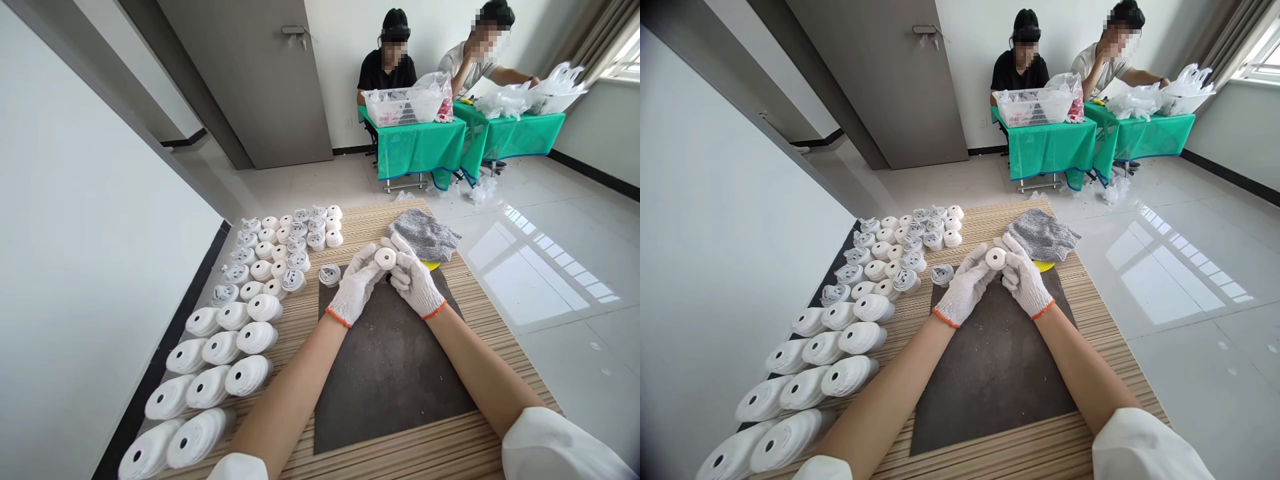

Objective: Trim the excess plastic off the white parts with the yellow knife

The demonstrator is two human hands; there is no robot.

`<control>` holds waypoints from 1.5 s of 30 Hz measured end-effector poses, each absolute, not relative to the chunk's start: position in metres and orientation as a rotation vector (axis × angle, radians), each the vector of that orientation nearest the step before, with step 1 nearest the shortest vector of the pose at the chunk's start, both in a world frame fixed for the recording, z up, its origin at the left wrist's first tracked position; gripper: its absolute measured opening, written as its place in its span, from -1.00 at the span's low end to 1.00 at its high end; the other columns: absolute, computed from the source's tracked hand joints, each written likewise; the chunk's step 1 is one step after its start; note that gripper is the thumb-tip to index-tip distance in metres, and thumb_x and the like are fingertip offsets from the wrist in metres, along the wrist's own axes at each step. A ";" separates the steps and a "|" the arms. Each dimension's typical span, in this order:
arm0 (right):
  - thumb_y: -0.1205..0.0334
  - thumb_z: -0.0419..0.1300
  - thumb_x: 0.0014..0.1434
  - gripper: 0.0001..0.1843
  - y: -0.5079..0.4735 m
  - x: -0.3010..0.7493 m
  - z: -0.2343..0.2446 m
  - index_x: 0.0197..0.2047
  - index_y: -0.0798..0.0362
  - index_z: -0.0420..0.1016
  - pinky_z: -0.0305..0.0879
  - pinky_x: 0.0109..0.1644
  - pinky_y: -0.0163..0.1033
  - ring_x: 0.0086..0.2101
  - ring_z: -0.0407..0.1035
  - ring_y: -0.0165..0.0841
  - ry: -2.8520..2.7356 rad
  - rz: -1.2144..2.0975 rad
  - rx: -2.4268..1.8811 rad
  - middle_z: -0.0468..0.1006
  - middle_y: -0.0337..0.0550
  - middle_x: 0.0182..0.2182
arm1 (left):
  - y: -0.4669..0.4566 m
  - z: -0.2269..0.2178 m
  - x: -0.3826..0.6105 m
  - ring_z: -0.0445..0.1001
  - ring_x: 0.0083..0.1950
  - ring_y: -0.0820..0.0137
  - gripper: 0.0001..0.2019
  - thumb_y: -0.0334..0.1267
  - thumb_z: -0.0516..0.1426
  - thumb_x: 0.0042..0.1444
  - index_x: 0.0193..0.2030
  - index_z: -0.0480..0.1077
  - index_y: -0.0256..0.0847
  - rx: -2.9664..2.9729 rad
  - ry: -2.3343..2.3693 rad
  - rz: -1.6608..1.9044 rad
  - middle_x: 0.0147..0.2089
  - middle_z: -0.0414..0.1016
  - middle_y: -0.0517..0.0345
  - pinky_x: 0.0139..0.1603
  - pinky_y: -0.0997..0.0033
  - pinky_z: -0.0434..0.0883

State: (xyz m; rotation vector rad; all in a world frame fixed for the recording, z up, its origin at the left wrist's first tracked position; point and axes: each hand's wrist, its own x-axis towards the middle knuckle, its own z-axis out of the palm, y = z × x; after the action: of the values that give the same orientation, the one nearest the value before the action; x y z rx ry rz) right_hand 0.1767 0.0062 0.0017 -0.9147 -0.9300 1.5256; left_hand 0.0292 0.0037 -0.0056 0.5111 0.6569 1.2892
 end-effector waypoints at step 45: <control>0.07 0.24 0.38 -0.58 -0.002 0.160 -0.006 0.20 0.10 0.45 0.50 0.07 0.02 0.00 0.48 -0.20 -1.193 1.456 -0.997 0.51 -0.01 0.11 | 0.006 -0.003 0.031 0.56 -0.09 0.26 -0.57 -0.23 0.24 0.07 0.11 0.46 -0.16 0.532 0.637 1.309 -0.17 0.59 0.07 -0.15 0.29 0.48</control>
State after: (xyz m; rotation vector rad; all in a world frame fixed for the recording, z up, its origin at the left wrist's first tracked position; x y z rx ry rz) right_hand 0.1603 -0.0024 -0.0063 -0.9971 -1.1932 1.4555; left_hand 0.0309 0.0062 -0.0033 0.5315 0.6366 1.3092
